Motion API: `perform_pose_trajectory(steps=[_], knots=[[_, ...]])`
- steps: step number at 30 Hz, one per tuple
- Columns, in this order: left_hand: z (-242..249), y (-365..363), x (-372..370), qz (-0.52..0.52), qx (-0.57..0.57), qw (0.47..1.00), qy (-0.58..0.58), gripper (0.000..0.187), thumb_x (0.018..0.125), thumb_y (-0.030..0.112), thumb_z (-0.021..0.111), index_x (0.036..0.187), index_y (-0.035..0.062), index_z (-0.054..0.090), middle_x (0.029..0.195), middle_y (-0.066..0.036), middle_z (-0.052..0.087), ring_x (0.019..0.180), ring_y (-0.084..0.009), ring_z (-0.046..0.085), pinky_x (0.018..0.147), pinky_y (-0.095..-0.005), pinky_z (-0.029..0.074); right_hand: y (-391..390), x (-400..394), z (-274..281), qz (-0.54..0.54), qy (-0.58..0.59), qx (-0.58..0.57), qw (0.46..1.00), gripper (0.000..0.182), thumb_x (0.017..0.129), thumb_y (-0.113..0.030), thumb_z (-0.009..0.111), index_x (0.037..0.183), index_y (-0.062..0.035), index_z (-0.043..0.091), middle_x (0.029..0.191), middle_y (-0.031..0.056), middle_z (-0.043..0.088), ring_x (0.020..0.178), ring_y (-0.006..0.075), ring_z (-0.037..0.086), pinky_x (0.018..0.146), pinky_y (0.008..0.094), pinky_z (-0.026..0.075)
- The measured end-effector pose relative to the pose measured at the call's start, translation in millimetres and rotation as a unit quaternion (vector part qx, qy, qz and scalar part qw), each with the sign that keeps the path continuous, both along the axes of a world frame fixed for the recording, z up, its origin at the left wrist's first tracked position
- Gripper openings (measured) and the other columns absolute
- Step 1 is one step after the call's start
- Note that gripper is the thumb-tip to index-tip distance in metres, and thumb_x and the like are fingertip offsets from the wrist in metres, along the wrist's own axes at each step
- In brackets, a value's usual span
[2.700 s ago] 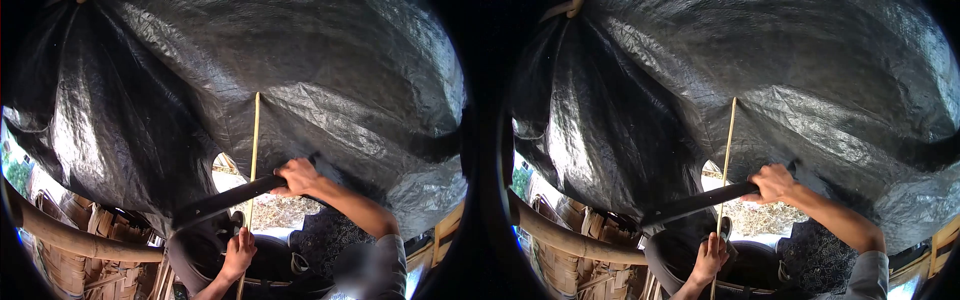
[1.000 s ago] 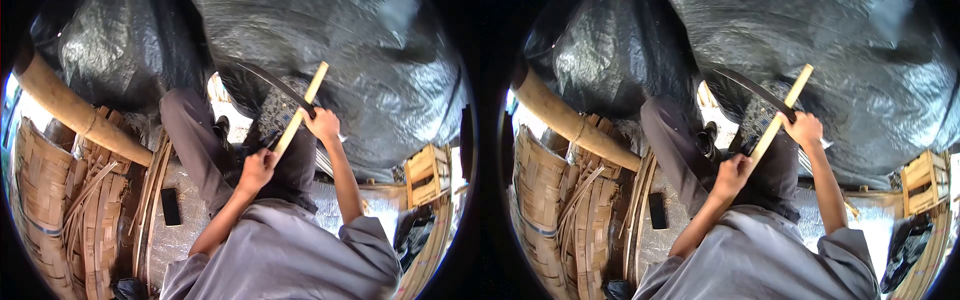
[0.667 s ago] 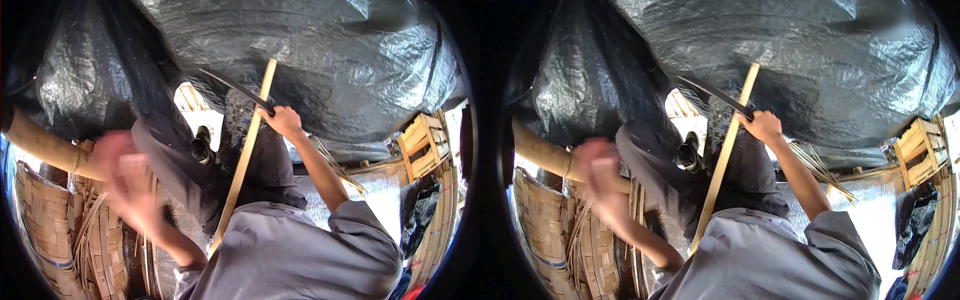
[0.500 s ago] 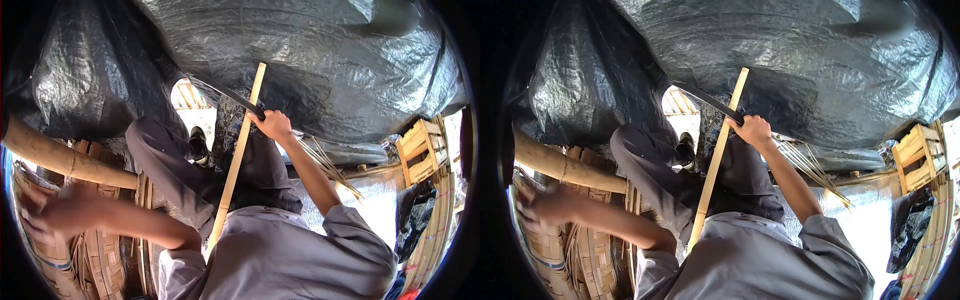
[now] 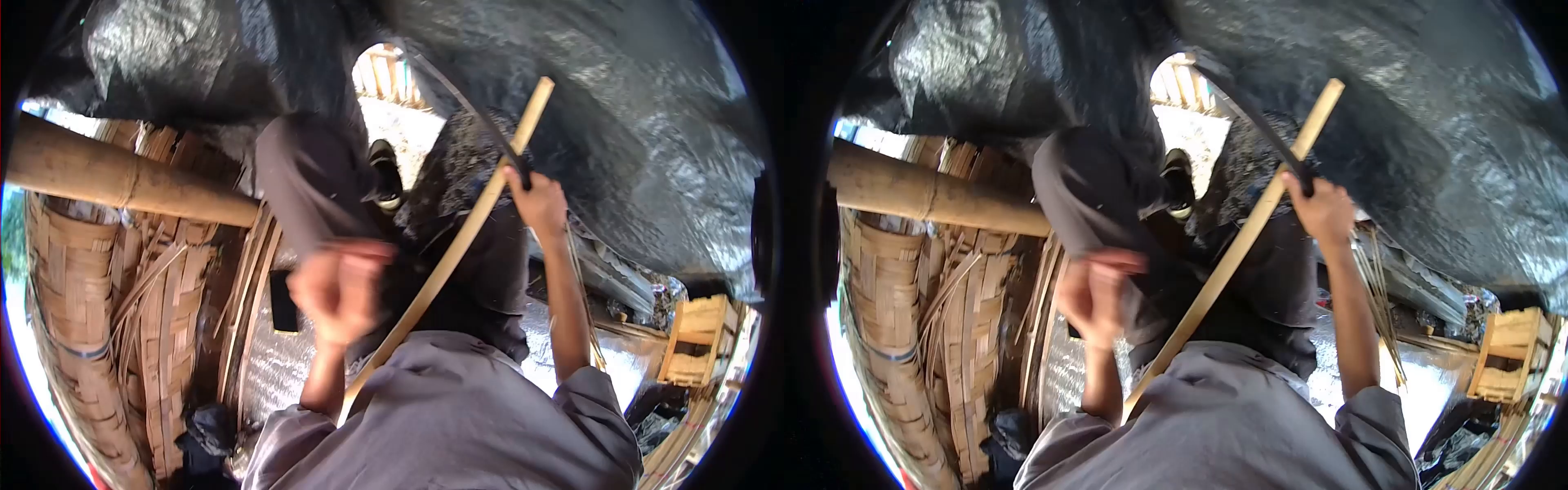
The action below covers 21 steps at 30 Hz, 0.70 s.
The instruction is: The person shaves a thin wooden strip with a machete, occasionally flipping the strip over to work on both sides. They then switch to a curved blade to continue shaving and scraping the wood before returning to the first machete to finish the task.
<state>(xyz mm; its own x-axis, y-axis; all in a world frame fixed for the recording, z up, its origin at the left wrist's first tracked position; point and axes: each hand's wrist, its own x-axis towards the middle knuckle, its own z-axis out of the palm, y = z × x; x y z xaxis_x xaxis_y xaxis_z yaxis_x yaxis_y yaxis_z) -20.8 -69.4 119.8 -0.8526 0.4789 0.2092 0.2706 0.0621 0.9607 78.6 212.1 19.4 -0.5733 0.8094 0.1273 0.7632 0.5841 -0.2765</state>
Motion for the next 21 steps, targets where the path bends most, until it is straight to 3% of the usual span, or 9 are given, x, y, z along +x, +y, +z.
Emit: perform_pose_trajectory(steps=[2, 3, 5, 6, 7, 11, 15, 17, 21], knots=[[-33, -56, -41, 0.28, -0.044, 0.956, 0.08, 0.013, 0.088, 0.01, 0.053, 0.081, -0.0001, 0.057, 0.072, -0.006, 0.061, 0.062, -0.0101, 0.054, 0.058, -0.0222, 0.044, -2, -1, 8, -0.003, -0.018, -0.003, 1.0, 0.057, 0.077, -0.059, 0.054, 0.069, -0.0028, 0.062, 0.066, 0.0234, 0.059, 0.07, 0.0422, 0.059, 0.064, 0.0482, 0.047], [-54, -89, -59, 0.317, -0.151, 0.928, 0.124, 0.008, 0.086, 0.009, 0.056, 0.086, 0.0003, 0.056, 0.072, -0.006, 0.059, 0.065, -0.0114, 0.055, 0.06, -0.0229, 0.044, -4, -1, 11, 0.002, -0.019, 0.004, 1.0, 0.053, 0.08, -0.055, 0.054, 0.071, -0.003, 0.063, 0.067, 0.0222, 0.06, 0.071, 0.0429, 0.058, 0.065, 0.048, 0.046], [-105, -151, -71, 0.244, -0.387, 0.886, 0.07, 0.046, 0.072, 0.03, 0.072, 0.104, 0.0004, 0.054, 0.093, -0.015, 0.06, 0.084, -0.0258, 0.059, 0.071, -0.0326, 0.047, -3, 0, 9, 0.007, 0.016, -0.011, 1.0, 0.049, 0.082, -0.051, 0.054, 0.075, -0.0024, 0.064, 0.067, 0.0214, 0.059, 0.069, 0.041, 0.058, 0.064, 0.0458, 0.045], [-151, -183, -63, 0.214, -0.583, 0.778, 0.098, 0.077, 0.068, 0.046, 0.071, 0.124, 0.0023, 0.042, 0.118, -0.026, 0.047, 0.106, -0.0379, 0.05, 0.083, -0.0427, 0.046, -4, -1, 15, 0.003, 0.015, -0.022, 1.0, 0.049, 0.082, -0.05, 0.054, 0.075, -0.0024, 0.063, 0.066, 0.0213, 0.059, 0.069, 0.041, 0.058, 0.063, 0.0455, 0.045], [-138, -173, -59, 0.137, -0.661, 0.735, -0.064, 0.095, 0.068, 0.054, 0.066, 0.136, 0.0035, 0.023, 0.131, -0.032, 0.031, 0.117, -0.0457, 0.037, 0.094, -0.0508, 0.039, -6, -1, 19, -0.003, 0.014, -0.034, 0.999, 0.048, 0.082, -0.049, 0.055, 0.075, -0.0024, 0.063, 0.065, 0.0211, 0.058, 0.068, 0.041, 0.058, 0.063, 0.0452, 0.044], [-220, -227, -36, 0.127, -0.641, 0.757, 0.009, 0.096, 0.067, 0.045, 0.069, 0.136, -0.0023, 0.021, 0.127, -0.03, 0.034, 0.116, -0.0447, 0.037, 0.094, -0.0529, 0.037, -10, 1, 28, -0.012, 0.014, -0.091, 0.996, 0.051, 0.081, -0.054, 0.053, 0.077, -0.0047, 0.065, 0.069, 0.0201, 0.061, 0.071, 0.0403, 0.058, 0.065, 0.0458, 0.046], [-211, -210, -35, 0.214, -0.647, 0.728, 0.072, 0.084, 0.061, 0.033, 0.072, 0.126, -0.0046, 0.035, 0.111, -0.025, 0.043, 0.102, -0.0389, 0.046, 0.082, -0.0492, 0.044, -13, -1, 34, -0.019, 0.032, -0.064, 0.997, 0.051, 0.082, -0.052, 0.054, 0.074, -0.002, 0.063, 0.061, 0.0193, 0.056, 0.062, 0.0389, 0.057, 0.059, 0.0438, 0.043], [-205, -207, -44, 0.179, -0.63, 0.756, -0.005, 0.076, 0.058, 0.032, 0.072, 0.117, -0.0044, 0.041, 0.106, -0.022, 0.044, 0.097, -0.0362, 0.047, 0.078, -0.0471, 0.045, -15, -1, 40, -0.013, 0.034, -0.065, 0.997, 0.049, 0.082, -0.049, 0.055, 0.074, -0.0009, 0.063, 0.06, 0.0196, 0.056, 0.06, 0.0385, 0.056, 0.057, 0.043, 0.042], [-232, -228, -54, 0.203, -0.58, 0.788, 0.04, 0.07, 0.052, 0.031, 0.074, 0.108, -0.002, 0.046, 0.1, -0.02, 0.047, 0.095, -0.0355, 0.047, 0.082, -0.0473, 0.043, -21, 0, 47, 0.009, 0.063, -0.07, 0.996, 0.048, 0.083, -0.046, 0.056, 0.074, 0.001, 0.062, 0.058, 0.0197, 0.054, 0.057, 0.0379, 0.054, 0.056, 0.0424, 0.04]])
